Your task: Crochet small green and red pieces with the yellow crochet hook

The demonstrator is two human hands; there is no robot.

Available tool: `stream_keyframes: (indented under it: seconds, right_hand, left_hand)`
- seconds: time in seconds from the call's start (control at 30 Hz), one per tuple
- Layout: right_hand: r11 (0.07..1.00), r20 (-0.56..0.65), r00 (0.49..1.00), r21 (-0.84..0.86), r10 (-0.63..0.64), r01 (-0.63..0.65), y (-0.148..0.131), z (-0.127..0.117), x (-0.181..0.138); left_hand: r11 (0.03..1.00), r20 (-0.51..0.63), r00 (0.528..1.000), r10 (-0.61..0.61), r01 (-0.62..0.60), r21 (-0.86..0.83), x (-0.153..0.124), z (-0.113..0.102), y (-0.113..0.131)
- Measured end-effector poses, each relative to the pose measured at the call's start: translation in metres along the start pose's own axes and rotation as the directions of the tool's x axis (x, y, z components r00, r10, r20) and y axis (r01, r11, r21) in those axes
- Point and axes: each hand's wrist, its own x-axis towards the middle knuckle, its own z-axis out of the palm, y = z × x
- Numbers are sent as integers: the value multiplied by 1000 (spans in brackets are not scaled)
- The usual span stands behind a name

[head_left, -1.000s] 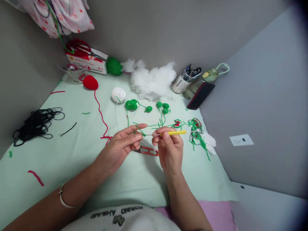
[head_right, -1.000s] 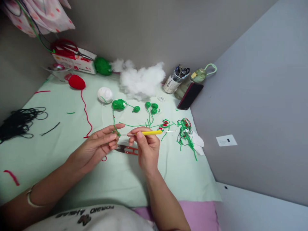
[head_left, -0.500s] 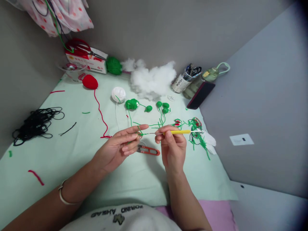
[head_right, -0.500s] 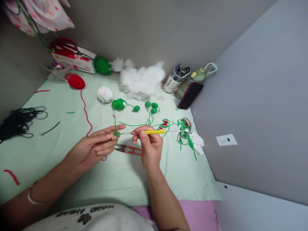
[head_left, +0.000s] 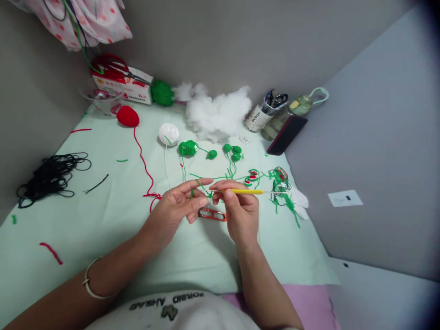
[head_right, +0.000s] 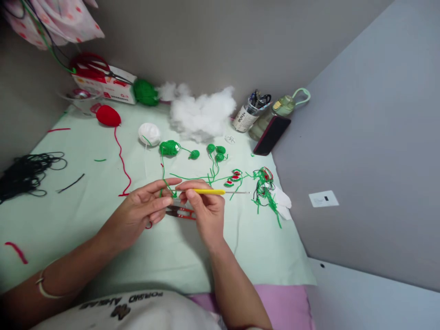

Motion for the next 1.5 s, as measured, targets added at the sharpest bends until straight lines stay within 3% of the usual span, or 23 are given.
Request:
stream_keyframes:
  seconds: [0.2,0.33,0.7,1.07,1.2,1.33,1.4,1.5]
  right_hand:
    - [997,-157,986,-60,-51,42,-3,0,1]
    - [995,-202,976,-66,-83,71,-6,0,0]
    - [996,-123,989,-40,-78,73,-6,2,-3]
    - [972,-118,980,-194,-158,133,-6,3,-3]
    - [900,-49,953,-348,-298,264,-6,2,-6]
    - [742,87,873,-491,-480,456,-3,2,-9]
    - [697,127,858,-530,-497,482,-2,2,-10]
    - [714,120,867,-519,-484,470,-2,2,-10]
  left_hand:
    - [984,-13,997,-70,67,-165,4,-4,-2]
    - [968,-28,996,-87,78,-240,5,-6,-2]
    - [964,-15,995,-94,87,-252,5,-4,-2]
    - [970,-15,996,-93,87,-228,6,-4,-2]
    - [976,-36,997,-71,62,-207,4,-3,-2]
    - [988,-62,997,-55,45,-150,2,-1,0]
    - [990,-62,996,-58,49,-132,2,0,0]
    - [991,-39,998,-54,49,-124,2,1,0]
